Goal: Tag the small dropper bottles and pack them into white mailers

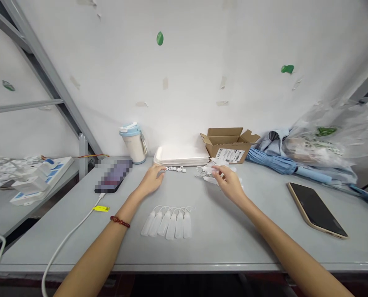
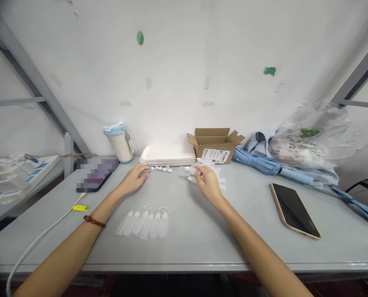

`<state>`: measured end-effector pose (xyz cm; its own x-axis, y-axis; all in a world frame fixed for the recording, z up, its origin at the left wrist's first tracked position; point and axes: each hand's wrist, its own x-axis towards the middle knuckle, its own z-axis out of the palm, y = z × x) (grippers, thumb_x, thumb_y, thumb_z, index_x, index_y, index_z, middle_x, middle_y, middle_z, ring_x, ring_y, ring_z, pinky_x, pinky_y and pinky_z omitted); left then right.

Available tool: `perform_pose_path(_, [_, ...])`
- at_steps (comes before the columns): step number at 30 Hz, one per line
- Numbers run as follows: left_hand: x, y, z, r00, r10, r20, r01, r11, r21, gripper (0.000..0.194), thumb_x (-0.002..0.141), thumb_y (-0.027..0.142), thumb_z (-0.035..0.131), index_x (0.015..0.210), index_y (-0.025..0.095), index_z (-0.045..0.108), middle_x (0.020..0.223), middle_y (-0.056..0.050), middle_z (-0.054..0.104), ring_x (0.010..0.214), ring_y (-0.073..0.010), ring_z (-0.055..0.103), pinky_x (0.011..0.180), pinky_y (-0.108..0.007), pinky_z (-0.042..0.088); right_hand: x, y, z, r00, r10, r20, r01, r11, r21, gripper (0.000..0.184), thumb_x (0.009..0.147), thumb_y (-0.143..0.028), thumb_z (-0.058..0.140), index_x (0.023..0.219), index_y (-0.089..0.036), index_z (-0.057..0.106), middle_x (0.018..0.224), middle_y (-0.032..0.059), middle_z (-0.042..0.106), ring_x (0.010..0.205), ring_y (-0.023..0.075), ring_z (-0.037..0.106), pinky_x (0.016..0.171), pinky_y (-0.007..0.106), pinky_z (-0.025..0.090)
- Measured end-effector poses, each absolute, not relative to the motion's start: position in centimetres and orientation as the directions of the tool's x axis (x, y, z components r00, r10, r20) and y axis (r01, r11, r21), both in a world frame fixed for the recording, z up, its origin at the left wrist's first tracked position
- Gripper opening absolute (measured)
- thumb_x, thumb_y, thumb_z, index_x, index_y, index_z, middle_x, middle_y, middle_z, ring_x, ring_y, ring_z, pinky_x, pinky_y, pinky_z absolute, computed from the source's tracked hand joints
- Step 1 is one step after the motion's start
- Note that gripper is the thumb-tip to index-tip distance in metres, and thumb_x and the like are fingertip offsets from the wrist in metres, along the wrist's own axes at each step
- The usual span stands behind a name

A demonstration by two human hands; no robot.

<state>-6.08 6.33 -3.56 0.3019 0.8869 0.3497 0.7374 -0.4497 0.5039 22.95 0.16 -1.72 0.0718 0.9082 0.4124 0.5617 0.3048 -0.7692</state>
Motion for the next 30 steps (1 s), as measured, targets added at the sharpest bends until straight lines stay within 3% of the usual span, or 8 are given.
perform_pose_path(5, [-5.6,6.6,-4.9,0.336,0.861,0.381,0.747,-0.49,0.449,0.037,0.075,0.014,0.044,0.108,0.014,0.06,0.115,-0.011,0.057,0.11,-0.0253,0.051,0.097,-0.042,0.04,23.2,0.5,-2.5,-0.065,0.874,0.481,0.667,0.397,-0.631,0.021,0.071,-0.024,0.051,0.088,-0.018,0.063,0.088,0.0082,0.064,0.081,0.0225,0.055,0.074,0.036,0.043])
perform_pose_path(12, [-5.7,6.3,-5.1,0.348,0.865,0.362,0.781,-0.481,0.398,0.032,0.078,0.017,0.045,0.106,0.016,0.062,0.112,-0.011,0.059,0.11,-0.0268,0.05,0.097,-0.043,0.039,22.7,0.1,-3.1,-0.224,0.853,0.472,0.712,0.474,-0.518,0.02,0.072,-0.012,0.05,0.088,-0.017,0.059,0.093,0.0083,0.06,0.085,0.0206,0.056,0.075,0.033,0.045])
perform_pose_path(18, [-5.3,6.1,-4.9,0.349,0.867,0.356,0.801,-0.473,0.367,0.04,0.079,0.016,0.044,0.117,0.017,0.055,0.125,-0.011,0.051,0.116,-0.0269,0.045,0.098,-0.043,0.038,22.3,-0.2,-3.2,-0.264,0.849,0.458,0.756,0.477,-0.447,0.014,0.075,-0.012,0.052,0.087,-0.019,0.058,0.097,0.0082,0.056,0.094,0.0219,0.053,0.082,0.036,0.043])
perform_pose_path(30, [-5.2,6.3,-4.9,0.395,0.853,0.34,0.792,-0.504,0.345,0.036,0.081,0.015,0.042,0.112,0.016,0.059,0.129,-0.009,0.051,0.116,-0.0259,0.045,0.098,-0.043,0.036,21.4,-0.2,-3.9,-0.29,0.88,0.377,0.843,0.422,-0.335,0.022,0.075,-0.006,0.052,0.091,-0.016,0.063,0.094,0.01,0.058,0.091,0.0234,0.051,0.079,0.035,0.043])
